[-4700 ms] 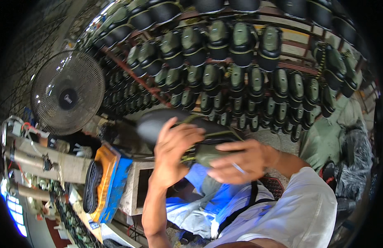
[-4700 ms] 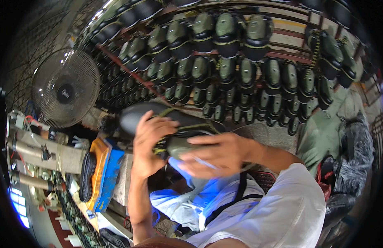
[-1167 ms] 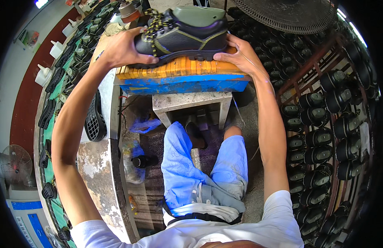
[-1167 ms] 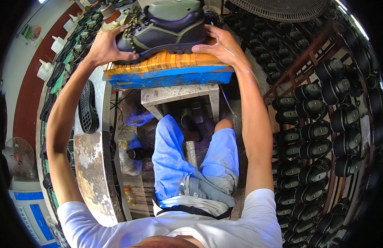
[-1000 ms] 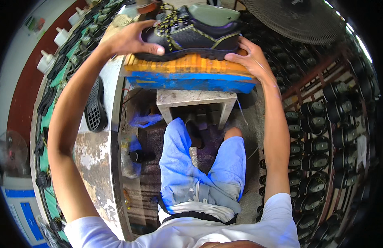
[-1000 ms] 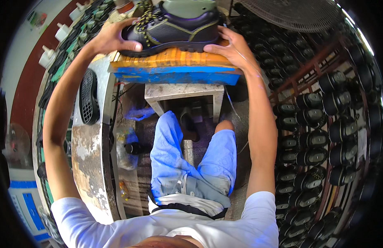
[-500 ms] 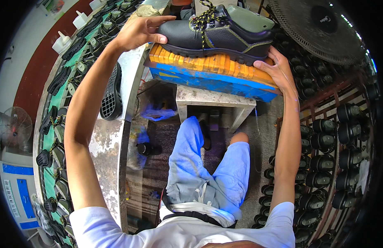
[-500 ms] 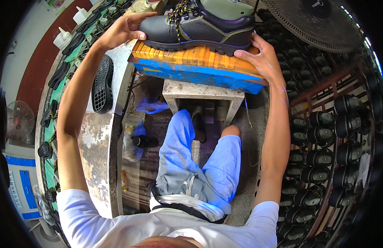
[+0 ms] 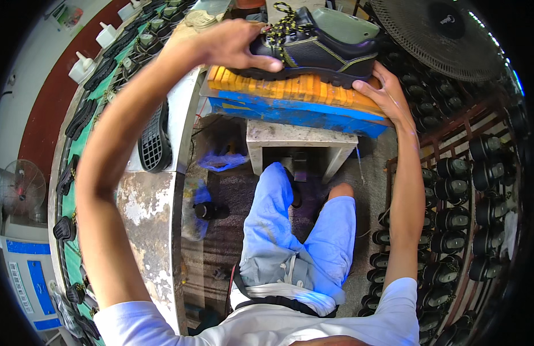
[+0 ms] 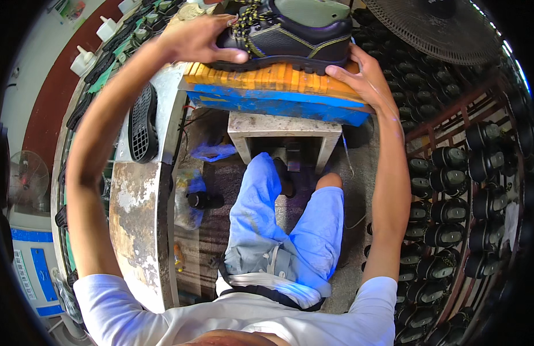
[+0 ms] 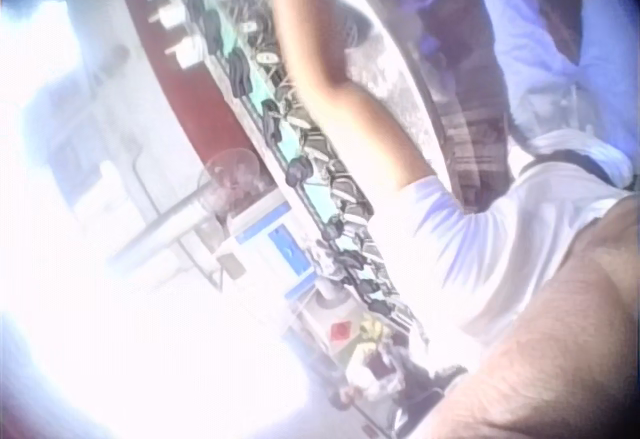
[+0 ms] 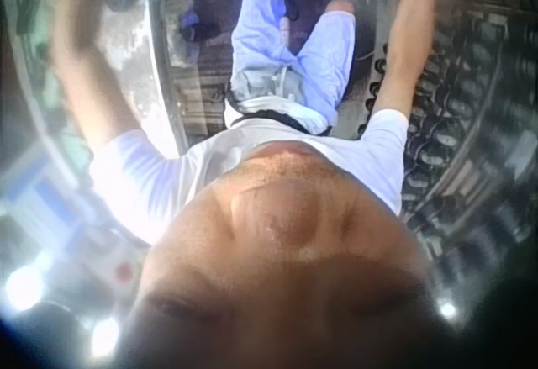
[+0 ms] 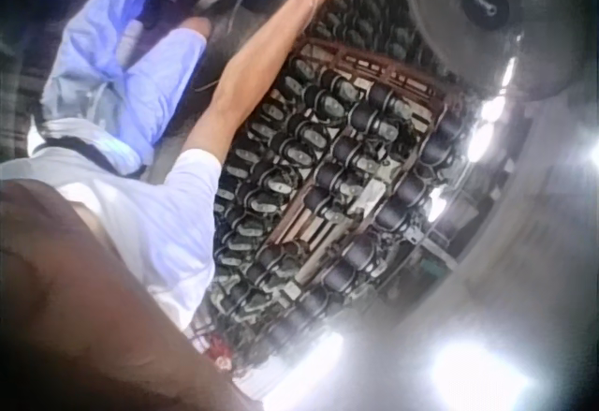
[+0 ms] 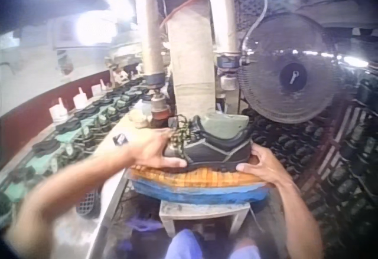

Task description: The person applies a blue liquid to the seams of a shoe using a brush and then places the shoe onto a rack with other shoes.

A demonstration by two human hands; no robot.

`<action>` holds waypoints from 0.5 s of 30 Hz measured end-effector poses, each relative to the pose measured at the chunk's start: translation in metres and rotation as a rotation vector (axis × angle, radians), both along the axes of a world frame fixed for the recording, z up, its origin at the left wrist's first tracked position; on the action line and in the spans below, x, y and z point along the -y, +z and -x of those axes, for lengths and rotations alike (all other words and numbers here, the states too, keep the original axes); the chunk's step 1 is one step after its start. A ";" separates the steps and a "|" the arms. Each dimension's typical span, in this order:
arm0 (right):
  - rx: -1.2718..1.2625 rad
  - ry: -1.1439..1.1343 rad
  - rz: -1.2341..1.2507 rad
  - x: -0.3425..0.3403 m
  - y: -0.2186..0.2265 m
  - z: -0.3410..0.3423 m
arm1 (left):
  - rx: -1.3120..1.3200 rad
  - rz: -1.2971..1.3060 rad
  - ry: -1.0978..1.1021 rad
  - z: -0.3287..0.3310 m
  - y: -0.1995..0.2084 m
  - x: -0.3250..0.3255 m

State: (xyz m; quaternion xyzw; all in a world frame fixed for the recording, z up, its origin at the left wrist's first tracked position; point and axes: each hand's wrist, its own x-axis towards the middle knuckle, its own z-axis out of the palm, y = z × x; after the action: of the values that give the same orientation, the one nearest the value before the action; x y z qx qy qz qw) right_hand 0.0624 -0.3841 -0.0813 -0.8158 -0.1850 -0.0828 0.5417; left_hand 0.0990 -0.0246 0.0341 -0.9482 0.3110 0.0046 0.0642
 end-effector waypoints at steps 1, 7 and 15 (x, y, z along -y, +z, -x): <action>0.013 0.012 0.005 -0.004 0.000 -0.002 | 0.293 0.233 -0.125 -0.011 -0.036 -0.013; -0.002 -0.010 -0.007 -0.007 -0.010 0.003 | 0.232 0.447 -0.055 -0.024 -0.053 -0.019; 0.075 -0.002 0.009 -0.007 -0.006 -0.003 | -0.338 1.236 0.008 0.002 -0.082 -0.082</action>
State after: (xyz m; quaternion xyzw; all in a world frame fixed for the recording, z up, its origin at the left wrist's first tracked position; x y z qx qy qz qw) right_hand 0.0655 -0.3775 -0.0871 -0.8146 -0.2046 -0.1132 0.5307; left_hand 0.0965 0.0578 -0.0475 -0.7977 0.2588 -0.0260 -0.5441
